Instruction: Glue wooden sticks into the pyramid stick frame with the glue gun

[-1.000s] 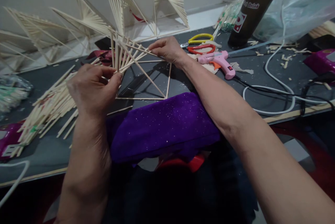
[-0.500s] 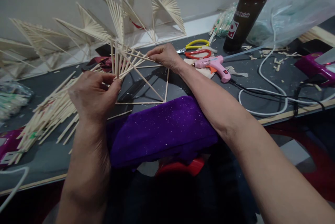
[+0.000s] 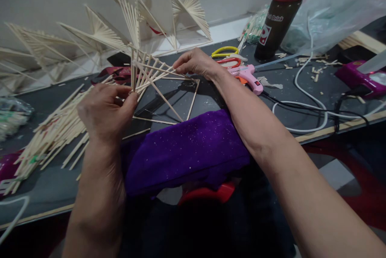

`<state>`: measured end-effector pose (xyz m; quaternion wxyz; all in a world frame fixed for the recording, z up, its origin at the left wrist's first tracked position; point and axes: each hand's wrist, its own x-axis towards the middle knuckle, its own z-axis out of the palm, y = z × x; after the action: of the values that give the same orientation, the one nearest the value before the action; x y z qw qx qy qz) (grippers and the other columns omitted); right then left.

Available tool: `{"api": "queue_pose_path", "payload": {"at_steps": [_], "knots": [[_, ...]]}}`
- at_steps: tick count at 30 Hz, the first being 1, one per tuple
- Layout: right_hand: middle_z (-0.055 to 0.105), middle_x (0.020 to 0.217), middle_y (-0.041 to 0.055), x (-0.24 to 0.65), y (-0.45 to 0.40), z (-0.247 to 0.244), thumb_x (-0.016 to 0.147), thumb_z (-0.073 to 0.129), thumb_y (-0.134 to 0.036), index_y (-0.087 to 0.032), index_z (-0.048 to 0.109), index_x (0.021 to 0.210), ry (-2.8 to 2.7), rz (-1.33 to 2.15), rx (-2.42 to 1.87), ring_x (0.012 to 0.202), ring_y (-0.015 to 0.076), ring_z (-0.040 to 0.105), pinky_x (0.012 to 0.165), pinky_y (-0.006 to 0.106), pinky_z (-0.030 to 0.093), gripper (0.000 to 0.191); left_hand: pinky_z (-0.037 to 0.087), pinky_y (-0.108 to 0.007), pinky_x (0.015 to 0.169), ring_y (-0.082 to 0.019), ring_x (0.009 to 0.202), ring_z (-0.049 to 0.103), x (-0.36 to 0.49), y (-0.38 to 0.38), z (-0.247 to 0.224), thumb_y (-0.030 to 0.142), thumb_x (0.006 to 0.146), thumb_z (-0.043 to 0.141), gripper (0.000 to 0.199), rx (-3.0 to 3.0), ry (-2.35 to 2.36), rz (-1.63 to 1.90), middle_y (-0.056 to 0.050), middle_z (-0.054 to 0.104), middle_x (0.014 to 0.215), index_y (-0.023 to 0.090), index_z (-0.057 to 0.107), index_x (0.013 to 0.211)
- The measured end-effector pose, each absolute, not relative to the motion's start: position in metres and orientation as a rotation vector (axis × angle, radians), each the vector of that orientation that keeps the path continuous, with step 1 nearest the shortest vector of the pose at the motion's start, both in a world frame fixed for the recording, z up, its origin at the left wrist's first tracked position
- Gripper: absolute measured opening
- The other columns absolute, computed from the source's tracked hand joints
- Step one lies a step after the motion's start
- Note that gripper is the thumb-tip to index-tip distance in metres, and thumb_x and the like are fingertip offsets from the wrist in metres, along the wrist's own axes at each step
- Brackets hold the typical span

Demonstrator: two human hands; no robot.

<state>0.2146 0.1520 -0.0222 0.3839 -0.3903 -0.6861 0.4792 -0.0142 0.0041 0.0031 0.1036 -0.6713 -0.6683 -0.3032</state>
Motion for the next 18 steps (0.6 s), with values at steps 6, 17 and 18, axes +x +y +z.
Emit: {"api": "queue_pose_path", "payload": {"at_steps": [6, 17, 18], "knots": [[0.068, 0.068, 0.0034, 0.2150, 0.1487, -0.0195, 0.072, 0.077, -0.014, -0.009, 0.077, 0.088, -1.744, 1.239, -1.016, 0.069, 0.0120, 0.061, 0.064, 0.023, 0.051, 0.017, 0.045, -0.034, 0.075, -0.019, 0.079, 0.061, -0.0135, 0.0059, 0.0029, 0.028, 0.083, 0.063, 0.012, -1.914, -1.932, -0.832, -0.003, 0.067, 0.085, 0.022, 0.073, 0.088], [0.068, 0.066, 0.0017, 0.2121, 0.1468, -0.0135, 0.069, 0.077, -0.012, -0.012, 0.077, 0.081, -1.750, 1.244, -1.013, 0.067, 0.0112, 0.060, 0.068, 0.025, 0.053, 0.012, 0.045, -0.036, 0.081, -0.020, 0.088, 0.063, -0.0105, 0.0002, 0.0095, 0.038, 0.089, 0.055, 0.019, -1.922, -2.051, -0.752, -0.001, 0.066, 0.090, 0.027, 0.070, 0.093], [0.068, 0.066, 0.0018, 0.2118, 0.1456, -0.0123, 0.069, 0.077, -0.011, -0.012, 0.077, 0.081, -1.750, 1.245, -1.008, 0.067, 0.0113, 0.060, 0.069, 0.025, 0.053, 0.012, 0.045, -0.036, 0.081, -0.020, 0.088, 0.063, -0.0109, -0.0001, 0.0095, 0.040, 0.088, 0.055, 0.019, -1.927, -2.062, -0.756, -0.001, 0.066, 0.091, 0.028, 0.069, 0.094]]}}
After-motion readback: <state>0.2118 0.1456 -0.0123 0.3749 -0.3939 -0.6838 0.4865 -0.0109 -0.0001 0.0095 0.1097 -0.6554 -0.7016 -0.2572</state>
